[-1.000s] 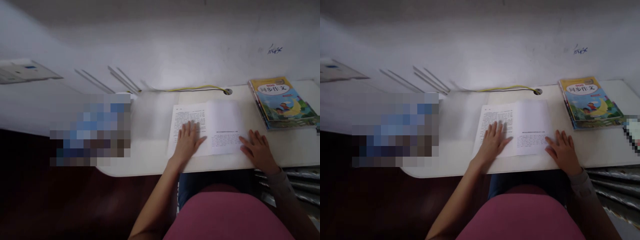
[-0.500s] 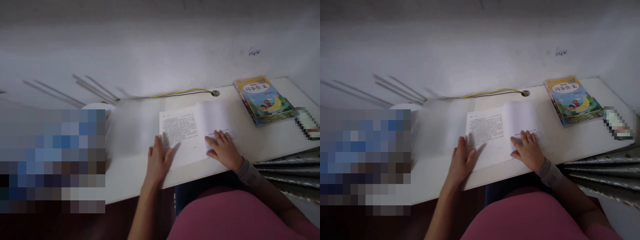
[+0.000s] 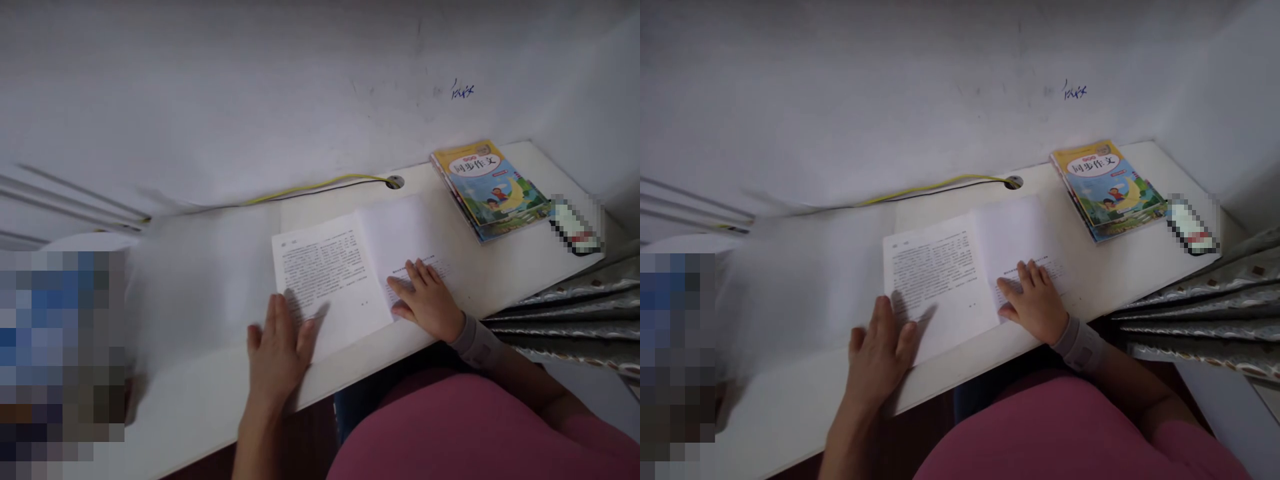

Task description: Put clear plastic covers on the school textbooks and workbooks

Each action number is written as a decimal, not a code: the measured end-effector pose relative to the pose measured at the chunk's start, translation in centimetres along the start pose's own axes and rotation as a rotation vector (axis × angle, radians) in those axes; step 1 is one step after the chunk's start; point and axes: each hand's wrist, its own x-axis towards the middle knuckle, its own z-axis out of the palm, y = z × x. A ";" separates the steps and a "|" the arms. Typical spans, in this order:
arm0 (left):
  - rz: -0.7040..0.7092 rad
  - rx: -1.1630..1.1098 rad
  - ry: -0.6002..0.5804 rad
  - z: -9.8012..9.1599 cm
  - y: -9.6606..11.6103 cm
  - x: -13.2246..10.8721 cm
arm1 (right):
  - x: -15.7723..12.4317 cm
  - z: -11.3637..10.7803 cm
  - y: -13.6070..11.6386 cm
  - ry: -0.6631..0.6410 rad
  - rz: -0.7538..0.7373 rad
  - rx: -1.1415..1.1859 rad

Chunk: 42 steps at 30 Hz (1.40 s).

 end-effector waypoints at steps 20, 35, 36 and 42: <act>0.017 0.045 0.050 0.6 -0.1 -0.1 | -1.1 0.8 1.9 0.098 -0.062 -0.032; 0.116 0.032 0.006 2.5 5.6 3.4 | -1.4 1.7 2.2 0.172 -0.103 -0.053; 0.082 0.036 0.007 2.6 4.8 3.5 | -1.4 1.7 2.2 0.173 -0.106 -0.051; 0.117 -0.117 0.064 2.5 0.7 3.1 | -1.0 1.3 2.0 0.136 -0.100 -0.032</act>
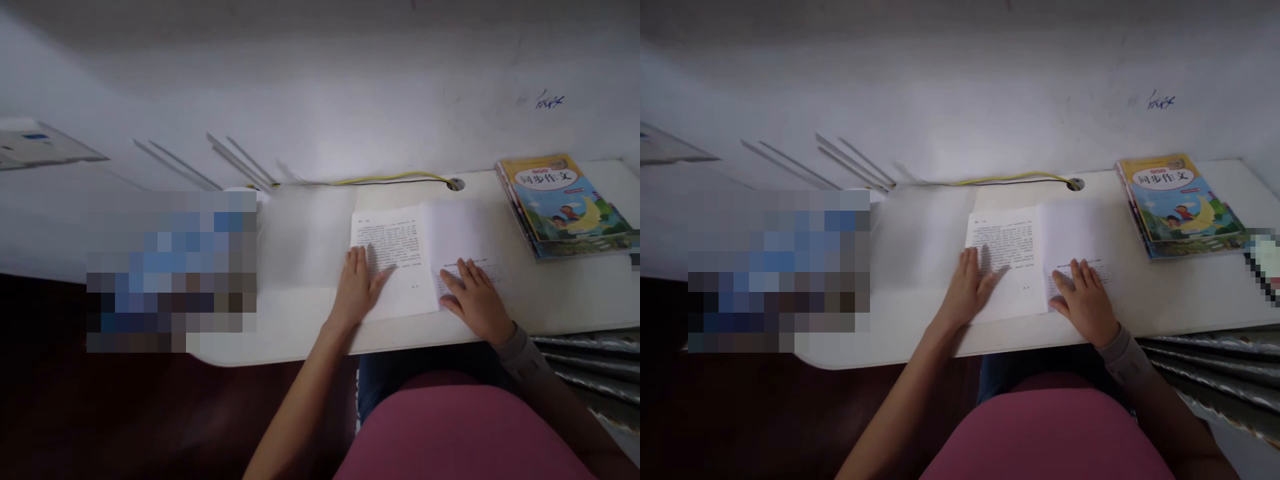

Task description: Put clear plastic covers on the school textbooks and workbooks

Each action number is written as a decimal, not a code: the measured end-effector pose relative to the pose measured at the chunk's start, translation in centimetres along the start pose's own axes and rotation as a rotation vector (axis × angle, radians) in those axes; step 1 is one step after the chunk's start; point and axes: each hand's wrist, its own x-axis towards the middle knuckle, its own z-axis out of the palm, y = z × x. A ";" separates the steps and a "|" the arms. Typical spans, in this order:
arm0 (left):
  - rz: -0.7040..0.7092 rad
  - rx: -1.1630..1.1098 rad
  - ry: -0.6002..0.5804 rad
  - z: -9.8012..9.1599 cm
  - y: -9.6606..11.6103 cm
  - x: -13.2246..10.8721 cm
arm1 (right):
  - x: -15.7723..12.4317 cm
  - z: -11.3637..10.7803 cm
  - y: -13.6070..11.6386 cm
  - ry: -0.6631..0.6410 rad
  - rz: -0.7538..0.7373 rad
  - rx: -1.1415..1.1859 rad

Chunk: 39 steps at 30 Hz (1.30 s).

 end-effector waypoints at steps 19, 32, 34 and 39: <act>0.074 -0.036 0.038 -0.6 -0.8 -0.1 | 0.0 -1.2 0.3 -0.088 0.059 -0.019; 0.068 0.015 0.036 -0.1 -1.2 -0.1 | -0.4 -1.1 0.7 -0.079 0.050 -0.046; 0.064 0.018 0.030 0.0 -1.2 -0.1 | -0.4 -1.2 0.7 -0.084 0.051 -0.047; 0.070 0.021 0.021 -0.1 -1.1 -0.1 | -0.4 -1.3 1.2 -0.096 0.058 -0.035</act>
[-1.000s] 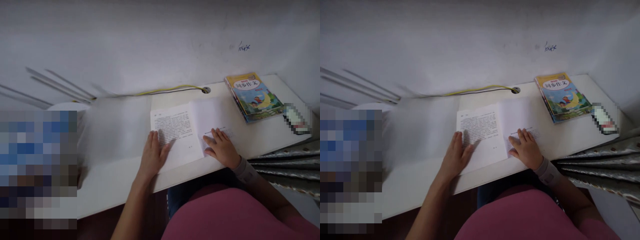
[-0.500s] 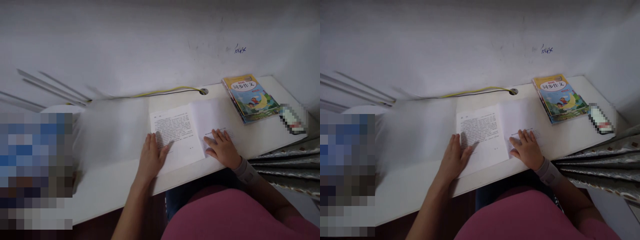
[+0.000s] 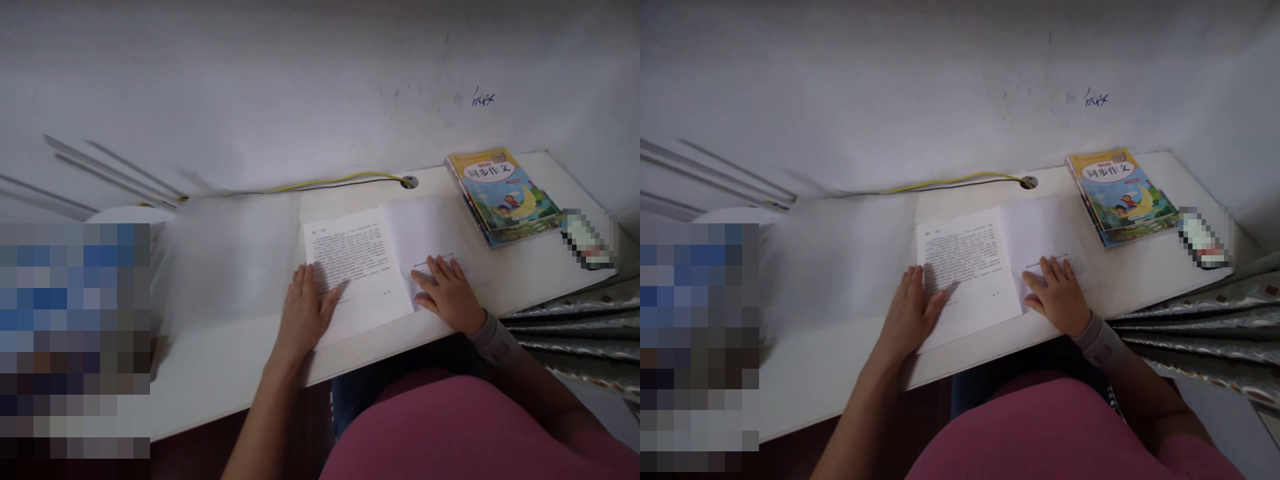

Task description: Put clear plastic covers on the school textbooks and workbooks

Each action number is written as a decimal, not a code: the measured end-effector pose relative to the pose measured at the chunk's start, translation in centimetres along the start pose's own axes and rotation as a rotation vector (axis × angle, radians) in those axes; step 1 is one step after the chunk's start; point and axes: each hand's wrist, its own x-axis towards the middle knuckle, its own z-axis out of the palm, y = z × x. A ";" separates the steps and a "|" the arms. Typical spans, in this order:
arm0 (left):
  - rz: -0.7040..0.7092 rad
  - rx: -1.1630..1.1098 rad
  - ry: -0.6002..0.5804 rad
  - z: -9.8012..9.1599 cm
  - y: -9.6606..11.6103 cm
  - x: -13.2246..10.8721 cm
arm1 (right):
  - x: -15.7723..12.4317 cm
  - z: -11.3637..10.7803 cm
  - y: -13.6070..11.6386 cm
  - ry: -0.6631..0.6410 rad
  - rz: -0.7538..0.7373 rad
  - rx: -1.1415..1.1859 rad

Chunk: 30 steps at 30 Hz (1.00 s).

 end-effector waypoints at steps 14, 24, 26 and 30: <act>-0.022 -0.028 0.022 0.0 0.1 0.0 | -0.5 0.0 0.3 0.002 0.018 -0.007; -0.021 -0.021 0.003 0.1 -0.1 0.0 | -0.5 0.0 0.8 -0.006 0.022 -0.036; -0.021 -0.016 0.006 0.1 0.0 0.0 | -0.5 0.0 0.9 -0.013 0.018 -0.033; -0.018 -0.011 -0.005 0.0 0.1 0.1 | -0.6 0.0 1.2 -0.013 0.015 -0.038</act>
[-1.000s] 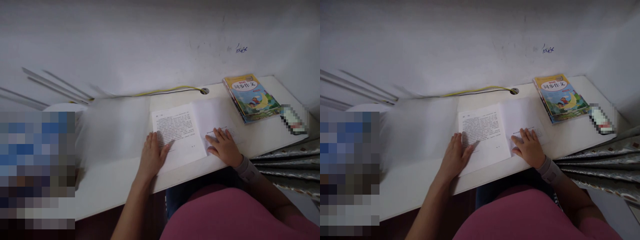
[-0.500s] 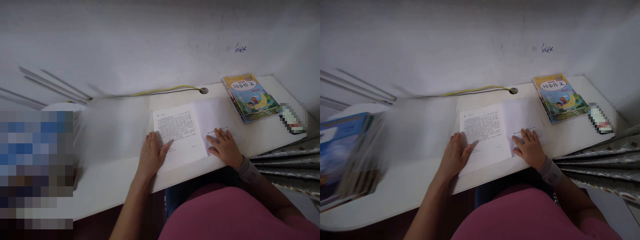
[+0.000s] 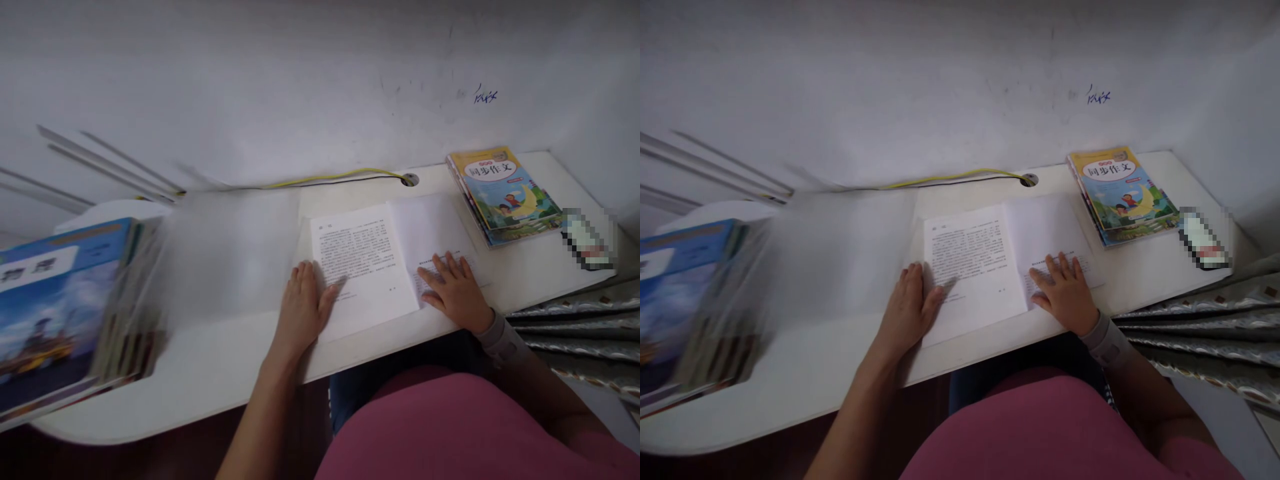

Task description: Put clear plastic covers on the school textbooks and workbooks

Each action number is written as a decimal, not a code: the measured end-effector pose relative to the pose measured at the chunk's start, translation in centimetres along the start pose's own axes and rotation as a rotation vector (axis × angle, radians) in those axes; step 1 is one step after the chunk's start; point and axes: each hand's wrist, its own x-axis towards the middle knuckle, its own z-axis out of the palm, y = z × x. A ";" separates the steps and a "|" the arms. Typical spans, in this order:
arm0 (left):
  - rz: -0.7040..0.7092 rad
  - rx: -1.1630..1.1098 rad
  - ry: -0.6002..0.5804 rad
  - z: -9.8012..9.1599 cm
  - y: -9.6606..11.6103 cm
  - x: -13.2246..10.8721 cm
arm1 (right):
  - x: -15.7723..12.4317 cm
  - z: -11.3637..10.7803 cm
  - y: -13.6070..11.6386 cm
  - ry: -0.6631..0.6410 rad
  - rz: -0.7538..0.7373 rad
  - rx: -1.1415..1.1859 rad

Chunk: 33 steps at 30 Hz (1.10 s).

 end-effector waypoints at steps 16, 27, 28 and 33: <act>-0.387 -0.497 0.169 -2.9 4.4 -0.5 | 2.0 -1.8 -2.8 0.128 -0.189 0.151; -0.903 -1.377 0.028 -6.5 4.4 0.3 | 2.0 1.3 -3.5 0.023 -0.160 0.102; -0.916 -1.391 -0.004 -6.9 4.3 0.6 | 2.0 1.3 -3.5 0.025 -0.160 0.099; -0.890 -1.302 -0.151 -7.6 3.5 1.5 | 2.1 1.4 -3.6 0.039 -0.165 0.085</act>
